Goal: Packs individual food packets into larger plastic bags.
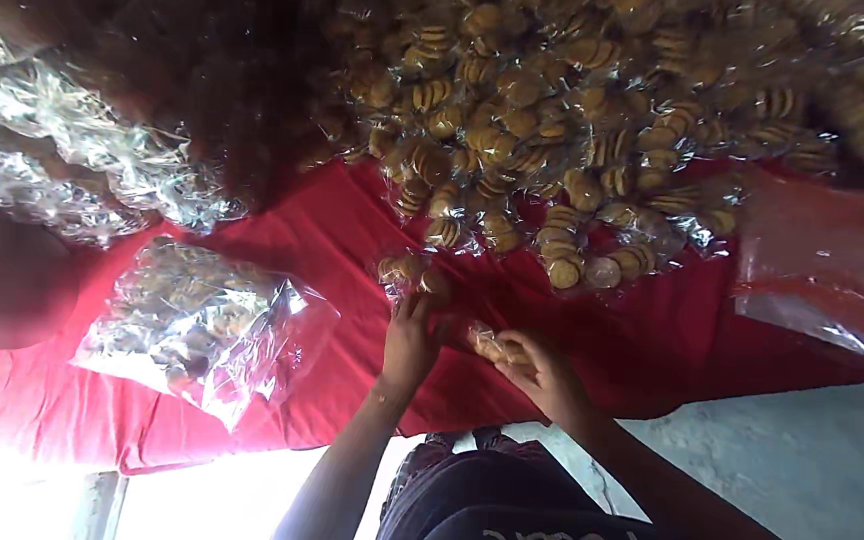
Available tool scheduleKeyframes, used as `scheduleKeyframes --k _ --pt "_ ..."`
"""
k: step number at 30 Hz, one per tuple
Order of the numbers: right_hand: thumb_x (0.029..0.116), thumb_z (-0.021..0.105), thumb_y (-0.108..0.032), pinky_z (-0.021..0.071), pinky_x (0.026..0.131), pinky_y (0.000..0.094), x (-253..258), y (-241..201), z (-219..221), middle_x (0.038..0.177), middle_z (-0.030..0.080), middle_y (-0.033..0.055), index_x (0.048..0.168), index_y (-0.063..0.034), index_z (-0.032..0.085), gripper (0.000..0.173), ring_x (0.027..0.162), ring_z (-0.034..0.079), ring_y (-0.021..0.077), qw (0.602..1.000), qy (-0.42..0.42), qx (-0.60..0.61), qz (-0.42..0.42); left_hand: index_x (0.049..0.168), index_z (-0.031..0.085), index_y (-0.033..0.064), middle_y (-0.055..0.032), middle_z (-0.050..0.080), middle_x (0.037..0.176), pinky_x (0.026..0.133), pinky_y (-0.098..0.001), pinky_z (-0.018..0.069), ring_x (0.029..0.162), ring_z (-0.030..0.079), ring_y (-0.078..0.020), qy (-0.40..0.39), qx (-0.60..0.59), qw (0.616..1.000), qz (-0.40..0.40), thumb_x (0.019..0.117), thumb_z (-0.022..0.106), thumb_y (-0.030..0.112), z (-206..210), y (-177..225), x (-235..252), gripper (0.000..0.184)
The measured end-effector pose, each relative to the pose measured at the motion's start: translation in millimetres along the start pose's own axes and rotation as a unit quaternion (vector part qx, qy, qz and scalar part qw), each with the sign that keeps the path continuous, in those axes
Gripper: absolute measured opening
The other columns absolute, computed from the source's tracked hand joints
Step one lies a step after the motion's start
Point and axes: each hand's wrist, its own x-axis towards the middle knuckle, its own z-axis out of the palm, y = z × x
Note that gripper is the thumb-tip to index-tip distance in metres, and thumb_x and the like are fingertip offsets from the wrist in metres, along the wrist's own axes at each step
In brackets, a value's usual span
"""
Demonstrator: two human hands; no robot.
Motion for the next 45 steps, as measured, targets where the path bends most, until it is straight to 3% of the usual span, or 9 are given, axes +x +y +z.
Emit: scheduleKeyframes --k 8,12,15,19,26,29,33,37,45 --pt "0.0811 0.078 -0.017 0.0583 0.085 0.0281 -14 4 -1 0.108 0.070 0.0080 0.122 0.0021 0.063 0.047 0.094 0.069 0.0102 0.949 -0.052 0.232 0.207 0.127 0.063 -0.0040 -0.0154 0.072 0.101 0.087 -0.0416 0.0569 0.093 0.071 -0.0228 0.043 -0.205 0.956 -0.205 0.0992 0.060 0.017 25 -35 54 0.035" --pt "0.0808 0.080 -0.027 0.0526 0.102 0.0263 -4 -1 6 0.148 0.052 0.0053 0.150 0.0033 0.041 0.085 0.125 0.058 0.0073 0.907 -0.026 0.402 0.126 0.125 0.047 0.0043 -0.0082 0.067 0.103 0.083 -0.0343 0.0591 0.092 0.068 -0.0162 0.064 -0.711 0.633 -0.299 0.1074 0.028 0.025 30 3 14 0.033" --pt "0.0794 0.084 -0.028 0.0551 0.099 0.0265 19 -12 15 0.133 0.064 -0.0021 0.140 0.0009 0.050 0.076 0.117 0.063 0.0045 0.902 -0.007 0.425 0.068 0.110 0.062 0.0108 -0.0045 0.075 0.093 0.079 -0.0342 0.0621 0.086 0.074 -0.0151 0.022 -0.782 0.554 -0.284 0.0965 0.058 0.039 41 26 -15 0.032" --pt "0.0880 0.078 -0.024 0.0579 0.095 0.0278 45 -10 7 0.124 0.068 -0.0028 0.128 -0.0051 0.063 0.047 0.110 0.067 0.0056 0.893 -0.130 0.428 -0.053 0.122 0.062 0.0151 0.0017 0.075 0.108 0.090 -0.0323 0.0594 0.101 0.072 -0.0105 -0.045 -0.724 0.665 -0.179 0.0805 0.073 0.064 25 8 -31 0.065" --pt "0.0940 0.070 -0.039 0.0593 0.091 0.0303 52 0 -16 0.127 0.068 -0.0041 0.133 -0.0128 0.063 0.047 0.109 0.068 0.0085 0.900 -0.137 0.413 -0.031 0.119 0.065 -0.0041 0.0018 0.072 0.105 0.085 -0.0243 0.0577 0.092 0.068 -0.0023 -0.150 -0.453 0.878 -0.031 0.0993 0.055 0.001 -15 -29 -9 0.023" --pt "0.0898 0.070 -0.013 0.0613 0.084 0.0307 76 3 -15 0.112 0.069 0.0027 0.130 -0.0031 0.056 0.044 0.097 0.070 0.0094 0.944 0.155 0.282 0.069 0.100 0.073 0.0002 -0.0039 0.071 0.112 0.099 -0.0279 0.0517 0.110 0.064 -0.0078 -0.078 -0.408 0.910 -0.009 0.0984 0.063 0.011 5 -42 -11 0.015" --pt "0.0998 0.060 -0.025 0.0570 0.091 0.0340 78 19 10 0.115 0.070 0.0172 0.124 0.0052 0.065 0.039 0.102 0.069 0.0171 0.985 -0.028 0.169 -0.010 0.090 0.078 0.0103 -0.0251 0.032 0.160 0.125 -0.0440 0.0204 0.154 0.022 -0.0295 -0.076 -0.341 0.936 0.041 0.0956 0.069 0.029 31 -49 -10 0.021" --pt "0.0872 0.043 -0.082 0.0449 0.111 0.0332 60 24 22 0.145 0.055 0.0202 0.141 0.0074 0.051 0.104 0.134 0.054 0.0190 0.965 -0.159 0.204 -0.052 0.093 0.072 -0.0023 -0.0187 0.058 0.134 0.113 -0.0292 0.0412 0.132 0.051 -0.0153 -0.033 -0.389 0.921 0.010 0.0969 0.064 0.015 44 -48 -20 0.020" --pt "0.0886 0.073 -0.036 0.0480 0.107 0.0338 25 41 55 0.127 0.063 0.0151 0.124 -0.0072 0.060 0.047 0.123 0.059 0.0225 0.983 0.026 0.033 -0.177 0.110 0.063 -0.0079 -0.0119 0.067 0.110 0.094 -0.0337 0.0523 0.104 0.064 -0.0143 0.104 -0.232 0.959 -0.122 0.1041 0.044 0.009 -21 -44 42 0.026"
